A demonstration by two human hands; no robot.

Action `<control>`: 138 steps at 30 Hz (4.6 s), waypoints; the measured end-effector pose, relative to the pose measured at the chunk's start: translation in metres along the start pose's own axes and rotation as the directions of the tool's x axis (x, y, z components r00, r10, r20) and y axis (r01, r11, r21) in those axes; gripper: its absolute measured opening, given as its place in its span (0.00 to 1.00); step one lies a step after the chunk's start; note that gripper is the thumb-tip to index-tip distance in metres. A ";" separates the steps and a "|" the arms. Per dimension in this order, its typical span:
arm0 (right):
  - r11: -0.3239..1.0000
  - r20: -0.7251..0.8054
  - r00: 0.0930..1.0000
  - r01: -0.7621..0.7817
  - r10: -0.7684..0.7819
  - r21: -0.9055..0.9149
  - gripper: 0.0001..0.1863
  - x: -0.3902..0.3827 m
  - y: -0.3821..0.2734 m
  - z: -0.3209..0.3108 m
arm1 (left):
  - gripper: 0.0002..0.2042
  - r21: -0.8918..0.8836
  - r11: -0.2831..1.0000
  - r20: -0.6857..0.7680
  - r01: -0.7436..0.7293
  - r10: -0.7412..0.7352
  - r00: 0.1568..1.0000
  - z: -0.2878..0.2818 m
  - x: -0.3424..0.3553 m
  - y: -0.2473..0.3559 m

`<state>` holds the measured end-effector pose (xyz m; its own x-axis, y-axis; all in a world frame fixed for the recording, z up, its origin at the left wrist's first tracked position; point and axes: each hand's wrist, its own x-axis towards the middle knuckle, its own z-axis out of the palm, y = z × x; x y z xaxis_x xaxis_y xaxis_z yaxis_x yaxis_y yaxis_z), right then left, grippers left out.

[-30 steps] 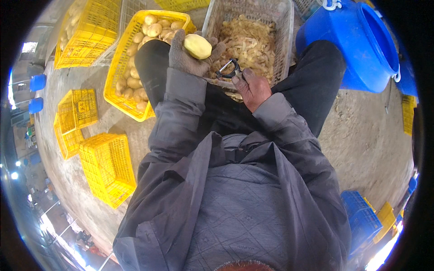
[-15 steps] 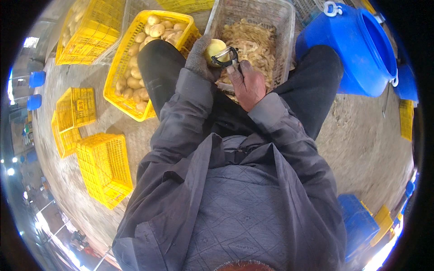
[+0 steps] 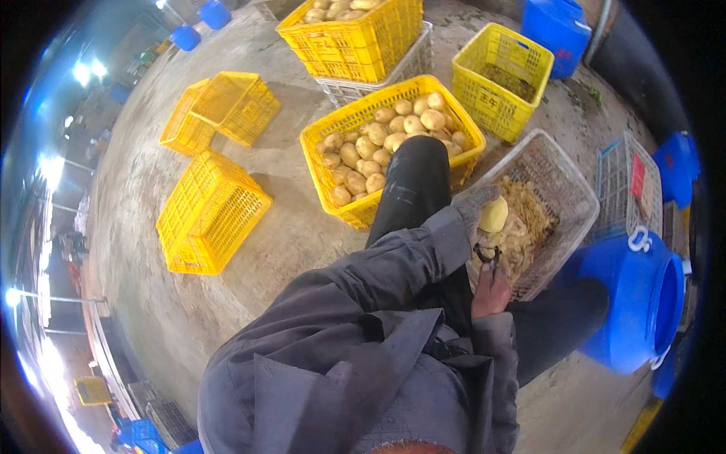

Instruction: The person sits on the floor and peels potatoes one by one using a handheld peeler. Potato skins fall into a clear plastic bin between the legs, and peeled potatoes are placed into a yellow crate.

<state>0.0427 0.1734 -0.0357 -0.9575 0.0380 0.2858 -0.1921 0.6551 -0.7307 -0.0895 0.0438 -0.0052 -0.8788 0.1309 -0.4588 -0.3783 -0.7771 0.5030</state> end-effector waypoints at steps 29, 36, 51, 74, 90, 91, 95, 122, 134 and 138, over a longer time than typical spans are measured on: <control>0.997 -0.030 0.998 -0.061 0.062 0.045 0.11 0.010 -0.024 -0.018 | 0.25 -0.083 0.982 0.034 0.172 -0.170 0.985 0.009 -0.014 0.015; 0.989 -0.049 0.996 -0.067 0.074 0.132 0.15 0.024 -0.042 -0.023 | 0.23 -0.054 0.966 0.022 0.253 -0.252 0.968 0.004 -0.004 0.009; 0.993 -0.096 0.988 -0.119 0.117 -0.010 0.16 0.013 -0.015 -0.011 | 0.21 0.044 0.999 0.078 0.011 -0.015 0.997 0.005 -0.017 0.003; 0.967 0.004 0.969 -0.245 0.245 0.072 0.12 0.012 0.011 -0.008 | 0.30 0.586 0.306 0.685 -0.750 0.307 0.660 0.001 -0.028 -0.011; 0.913 0.016 0.978 -0.198 0.206 0.357 0.15 0.017 -0.001 -0.015 | 0.29 0.526 -0.145 0.849 -0.838 0.136 0.510 0.011 -0.052 -0.025; 0.916 0.021 0.979 -0.197 0.202 0.350 0.16 0.017 -0.002 -0.018 | 0.30 0.500 -0.096 0.865 -0.861 0.107 0.490 0.011 -0.050 -0.023; 0.487 0.202 0.848 -0.458 0.490 0.743 0.18 0.016 0.006 -0.017 | 0.31 0.484 0.152 0.871 -0.862 0.013 0.491 0.006 -0.040 -0.010; 0.979 -0.013 0.989 -0.148 0.148 -0.138 0.10 0.006 0.014 -0.008 | 0.35 0.497 0.162 0.844 -0.853 0.138 0.518 -0.004 -0.031 -0.026; 0.895 -0.082 0.929 -0.369 0.360 -0.250 0.18 0.016 0.000 -0.026 | 0.33 0.535 0.007 0.829 -0.845 0.191 0.526 0.002 -0.046 -0.019; 0.897 -0.226 0.898 -0.414 0.376 -0.154 0.19 0.019 -0.002 -0.037 | 0.33 0.582 0.037 0.790 -0.812 0.210 0.576 0.003 -0.045 -0.015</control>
<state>0.0327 0.2007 -0.0060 -0.8839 0.4514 0.1221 0.2575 0.6878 -0.6787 -0.0446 0.0513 0.0100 -0.8150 0.3987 0.4204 0.5309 0.2232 0.8175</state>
